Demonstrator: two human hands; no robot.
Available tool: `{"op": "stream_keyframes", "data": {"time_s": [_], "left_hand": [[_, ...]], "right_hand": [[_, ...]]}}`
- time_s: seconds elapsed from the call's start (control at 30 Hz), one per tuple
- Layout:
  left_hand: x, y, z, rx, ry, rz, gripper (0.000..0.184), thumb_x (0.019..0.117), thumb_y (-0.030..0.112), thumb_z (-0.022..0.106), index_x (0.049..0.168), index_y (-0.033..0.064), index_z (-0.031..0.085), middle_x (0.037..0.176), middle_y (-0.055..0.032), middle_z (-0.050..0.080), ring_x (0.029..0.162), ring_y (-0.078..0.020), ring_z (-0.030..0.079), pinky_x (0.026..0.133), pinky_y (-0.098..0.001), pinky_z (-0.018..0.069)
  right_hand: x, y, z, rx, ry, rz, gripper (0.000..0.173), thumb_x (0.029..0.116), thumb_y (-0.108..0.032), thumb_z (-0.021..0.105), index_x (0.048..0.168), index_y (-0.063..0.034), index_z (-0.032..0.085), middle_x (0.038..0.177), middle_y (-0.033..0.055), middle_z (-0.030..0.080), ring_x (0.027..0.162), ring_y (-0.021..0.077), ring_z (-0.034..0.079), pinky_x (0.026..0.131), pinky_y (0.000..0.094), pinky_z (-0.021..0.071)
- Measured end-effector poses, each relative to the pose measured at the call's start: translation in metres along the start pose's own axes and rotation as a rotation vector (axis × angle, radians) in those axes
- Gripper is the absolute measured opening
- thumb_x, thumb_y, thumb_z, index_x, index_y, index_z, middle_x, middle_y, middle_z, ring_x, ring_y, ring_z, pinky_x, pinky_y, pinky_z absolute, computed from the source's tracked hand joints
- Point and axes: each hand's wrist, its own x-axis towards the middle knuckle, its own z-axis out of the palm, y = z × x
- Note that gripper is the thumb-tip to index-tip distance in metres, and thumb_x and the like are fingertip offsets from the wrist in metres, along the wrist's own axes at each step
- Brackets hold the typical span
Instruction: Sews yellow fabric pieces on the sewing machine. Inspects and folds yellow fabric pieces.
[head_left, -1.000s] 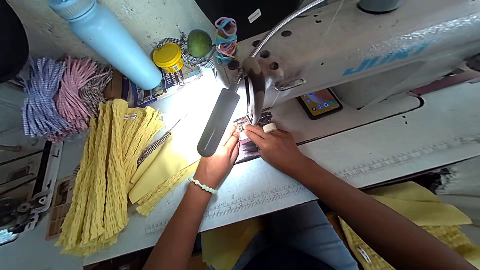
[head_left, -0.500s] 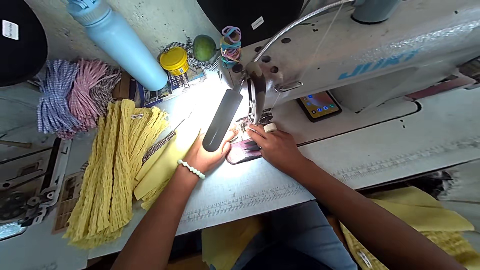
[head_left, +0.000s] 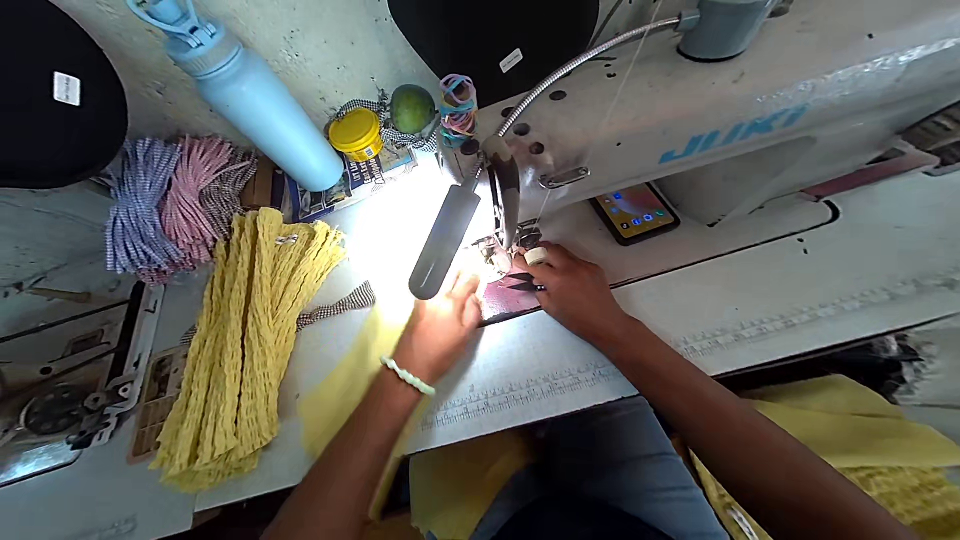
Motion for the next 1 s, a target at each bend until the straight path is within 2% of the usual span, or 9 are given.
{"op": "stream_keyframes", "data": {"time_s": [0.07,0.13,0.27,0.33,0.63,0.7,0.83,0.9,1.0], "left_hand": [[-0.002,0.03,0.004,0.013,-0.064,-0.133,0.046,0.1087,0.027,0.037,0.143,0.004,0.059,0.154,-0.0218,0.047,0.133,-0.036,0.056,0.108,-0.0504,0.0452],[-0.001,0.045,0.014,0.034,-0.034,-0.18,0.048,0.1094,0.031,0.038,0.144,0.0036,0.057,0.155,-0.0226,0.046,0.129,-0.0377,0.058,0.105,-0.0507,0.0471],[-0.001,0.037,0.059,0.095,0.374,-0.018,0.041,0.1038,0.025,0.049,0.127,-0.0009,0.07,0.14,-0.021,0.061,0.115,-0.0399,0.066,0.09,-0.0539,0.0532],[-0.001,0.03,0.067,0.117,0.452,0.037,0.039,0.1019,0.024,0.05,0.125,0.0001,0.071,0.137,-0.0197,0.064,0.112,-0.04,0.067,0.086,-0.0541,0.0538],[-0.002,-0.008,0.045,0.101,0.319,0.242,0.042,0.1033,0.028,0.047,0.131,0.0048,0.069,0.142,-0.0174,0.061,0.126,-0.0365,0.062,0.097,-0.0549,0.0517],[0.001,-0.015,0.042,0.096,0.302,0.285,0.043,0.1034,0.027,0.047,0.133,0.0041,0.068,0.144,-0.0177,0.06,0.125,-0.0351,0.064,0.094,-0.0533,0.0539],[0.006,-0.026,0.033,0.101,0.236,0.342,0.045,0.1047,0.03,0.046,0.137,0.0045,0.065,0.147,-0.0174,0.058,0.125,-0.0324,0.064,0.096,-0.0487,0.0549],[0.006,-0.025,0.028,0.123,0.208,0.335,0.045,0.1051,0.03,0.046,0.138,0.0056,0.064,0.148,-0.0166,0.057,0.125,-0.0323,0.064,0.096,-0.049,0.0548],[-0.011,0.003,0.03,0.248,0.253,0.185,0.036,0.1033,0.019,0.052,0.133,0.0078,0.068,0.141,-0.0161,0.062,0.118,-0.038,0.067,0.087,-0.057,0.0542]], "right_hand": [[0.001,0.001,-0.004,0.029,0.019,0.039,0.023,0.081,0.008,0.072,0.103,0.002,0.075,0.112,0.0228,0.07,0.094,0.0392,0.072,0.068,0.0527,0.0588],[0.002,0.003,-0.007,0.045,0.033,0.068,0.022,0.0814,0.009,0.071,0.102,0.0033,0.075,0.114,0.0234,0.07,0.093,0.04,0.072,0.07,0.0541,0.0583],[0.003,0.01,-0.012,0.057,0.076,0.118,0.022,0.0833,0.009,0.071,0.105,0.0042,0.074,0.114,0.0224,0.069,0.089,0.0387,0.071,0.069,0.0547,0.0578],[0.002,0.014,-0.013,0.054,0.098,0.143,0.023,0.0837,0.009,0.071,0.106,0.0034,0.074,0.114,0.022,0.07,0.093,0.0383,0.071,0.072,0.0546,0.0583],[-0.023,0.018,-0.029,0.068,0.061,0.244,0.021,0.0897,0.004,0.067,0.109,-0.0001,0.075,0.112,0.0187,0.07,0.09,0.0347,0.07,0.072,0.0542,0.057],[-0.03,0.021,-0.034,0.027,0.077,0.266,0.023,0.0891,0.002,0.069,0.111,-0.0006,0.075,0.113,0.0195,0.07,0.093,0.0373,0.07,0.072,0.0567,0.0564],[-0.049,0.031,-0.042,-0.129,0.087,0.264,0.031,0.0934,-0.022,0.068,0.119,-0.0044,0.073,0.118,0.0195,0.069,0.101,0.0425,0.067,0.072,0.0567,0.055],[-0.059,0.034,-0.044,-0.182,0.096,0.235,0.041,0.0964,-0.033,0.064,0.124,-0.0042,0.071,0.123,0.0218,0.067,0.106,0.0471,0.062,0.079,0.0606,0.0496],[-0.074,0.031,-0.046,-0.221,0.118,0.223,0.042,0.1001,-0.035,0.057,0.128,-0.0064,0.071,0.133,0.023,0.064,0.118,0.05,0.058,0.089,0.0657,0.0419]]}}
